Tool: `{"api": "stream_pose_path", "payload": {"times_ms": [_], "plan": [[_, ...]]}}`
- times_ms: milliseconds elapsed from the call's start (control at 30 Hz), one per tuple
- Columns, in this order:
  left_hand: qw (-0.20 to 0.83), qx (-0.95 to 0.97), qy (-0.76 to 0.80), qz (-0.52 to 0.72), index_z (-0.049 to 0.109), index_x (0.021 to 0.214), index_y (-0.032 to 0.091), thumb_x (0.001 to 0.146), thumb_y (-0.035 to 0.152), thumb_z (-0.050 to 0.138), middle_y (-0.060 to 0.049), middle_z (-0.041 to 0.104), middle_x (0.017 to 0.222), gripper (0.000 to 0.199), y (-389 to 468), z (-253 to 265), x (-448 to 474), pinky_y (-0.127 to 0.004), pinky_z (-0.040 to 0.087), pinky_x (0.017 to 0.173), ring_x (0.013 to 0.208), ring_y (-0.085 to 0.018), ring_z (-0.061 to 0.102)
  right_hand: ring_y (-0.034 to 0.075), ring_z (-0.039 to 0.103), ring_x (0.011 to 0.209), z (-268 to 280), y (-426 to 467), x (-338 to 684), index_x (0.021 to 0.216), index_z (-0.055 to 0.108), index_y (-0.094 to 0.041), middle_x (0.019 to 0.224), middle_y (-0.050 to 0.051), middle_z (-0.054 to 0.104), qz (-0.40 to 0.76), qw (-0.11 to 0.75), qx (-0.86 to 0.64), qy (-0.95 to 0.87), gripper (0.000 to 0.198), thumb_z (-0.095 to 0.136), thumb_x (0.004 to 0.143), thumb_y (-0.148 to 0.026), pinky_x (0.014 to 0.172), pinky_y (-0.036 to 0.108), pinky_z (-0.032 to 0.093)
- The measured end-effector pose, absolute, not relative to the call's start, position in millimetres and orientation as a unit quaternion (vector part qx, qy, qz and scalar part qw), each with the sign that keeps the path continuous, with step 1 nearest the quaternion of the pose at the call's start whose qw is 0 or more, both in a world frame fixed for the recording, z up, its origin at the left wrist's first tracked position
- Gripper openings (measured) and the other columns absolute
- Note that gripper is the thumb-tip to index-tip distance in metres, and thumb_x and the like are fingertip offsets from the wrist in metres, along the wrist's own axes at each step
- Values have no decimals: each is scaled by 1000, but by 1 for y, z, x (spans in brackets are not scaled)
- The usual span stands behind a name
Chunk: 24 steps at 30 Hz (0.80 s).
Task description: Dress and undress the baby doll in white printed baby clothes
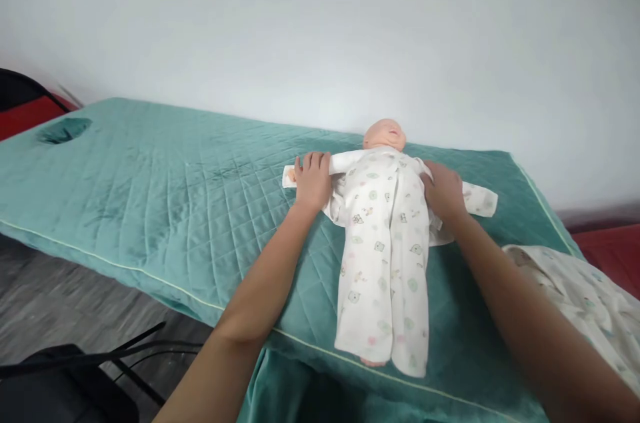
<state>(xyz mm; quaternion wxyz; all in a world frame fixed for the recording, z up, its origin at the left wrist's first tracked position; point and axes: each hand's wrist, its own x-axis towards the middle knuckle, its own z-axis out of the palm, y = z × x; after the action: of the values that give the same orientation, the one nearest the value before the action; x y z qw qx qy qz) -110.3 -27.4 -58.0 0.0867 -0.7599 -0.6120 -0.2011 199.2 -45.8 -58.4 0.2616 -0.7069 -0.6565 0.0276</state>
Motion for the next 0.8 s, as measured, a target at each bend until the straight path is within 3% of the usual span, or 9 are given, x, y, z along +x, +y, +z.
{"api": "stream_pose_path", "payload": {"times_ms": [67, 233, 333, 433, 567, 667, 800], "plan": [[93, -767, -597, -215, 50, 143, 24, 95, 14, 40, -11, 53, 149, 50, -37, -55, -107, -54, 20, 124, 144, -29, 38, 29, 56, 129, -65, -48, 204, 135, 60, -17, 136, 14, 66, 7, 268, -721, -640, 48, 35, 95, -25, 119, 55, 25], [-10, -761, -564, -321, 61, 131, 25, 94, 11, 36, -6, 63, 136, 46, -50, -33, -82, -37, 40, 116, 131, -20, 53, 32, 64, 111, -64, -49, 221, 123, 65, -18, 118, 16, 73, 16, 279, -779, -561, 44, 33, 94, -29, 104, 49, 40], [-79, -805, -493, -320, 65, 124, 25, 97, 16, 36, -4, 66, 131, 40, -43, -8, -46, -33, 46, 109, 125, -18, 58, 33, 63, 107, -63, -50, 223, 121, 65, -16, 109, 18, 74, 5, 267, -788, -554, 44, 32, 94, -30, 98, 47, 42], [-69, -885, -403, -220, 69, 117, 22, 99, 19, 38, -7, 69, 125, 36, -30, 17, 0, -34, 52, 96, 119, -22, 62, 32, 62, 106, -65, -50, 221, 119, 65, -17, 109, 17, 73, -2, 267, -788, -554, 44, 31, 94, -31, 98, 46, 41], [-32, -918, -394, -1, 73, 109, 15, 93, 17, 49, -14, 71, 118, 29, -16, 36, 57, -38, 54, 84, 108, -30, 67, 30, 62, 104, -69, -49, 221, 116, 66, -16, 106, 16, 73, -2, 276, -788, -550, 44, 31, 95, -33, 101, 45, 39], [-49, -917, -392, 48, 73, 113, 14, 90, 15, 55, -17, 70, 124, 30, -10, 33, 88, -39, 52, 92, 114, -31, 65, 29, 63, 104, -72, -48, 224, 114, 67, -16, 104, 16, 73, -1, 285, -780, -557, 44, 32, 95, -33, 103, 45, 37], [-55, -905, -419, 53, 63, 134, 13, 91, 19, 55, -21, 62, 137, 44, -5, 14, 114, -53, 47, 103, 126, -37, 59, 28, 63, 104, -73, -47, 224, 113, 68, -16, 105, 16, 74, 9, 294, -778, -555, 43, 33, 96, -34, 104, 44, 36]]}}
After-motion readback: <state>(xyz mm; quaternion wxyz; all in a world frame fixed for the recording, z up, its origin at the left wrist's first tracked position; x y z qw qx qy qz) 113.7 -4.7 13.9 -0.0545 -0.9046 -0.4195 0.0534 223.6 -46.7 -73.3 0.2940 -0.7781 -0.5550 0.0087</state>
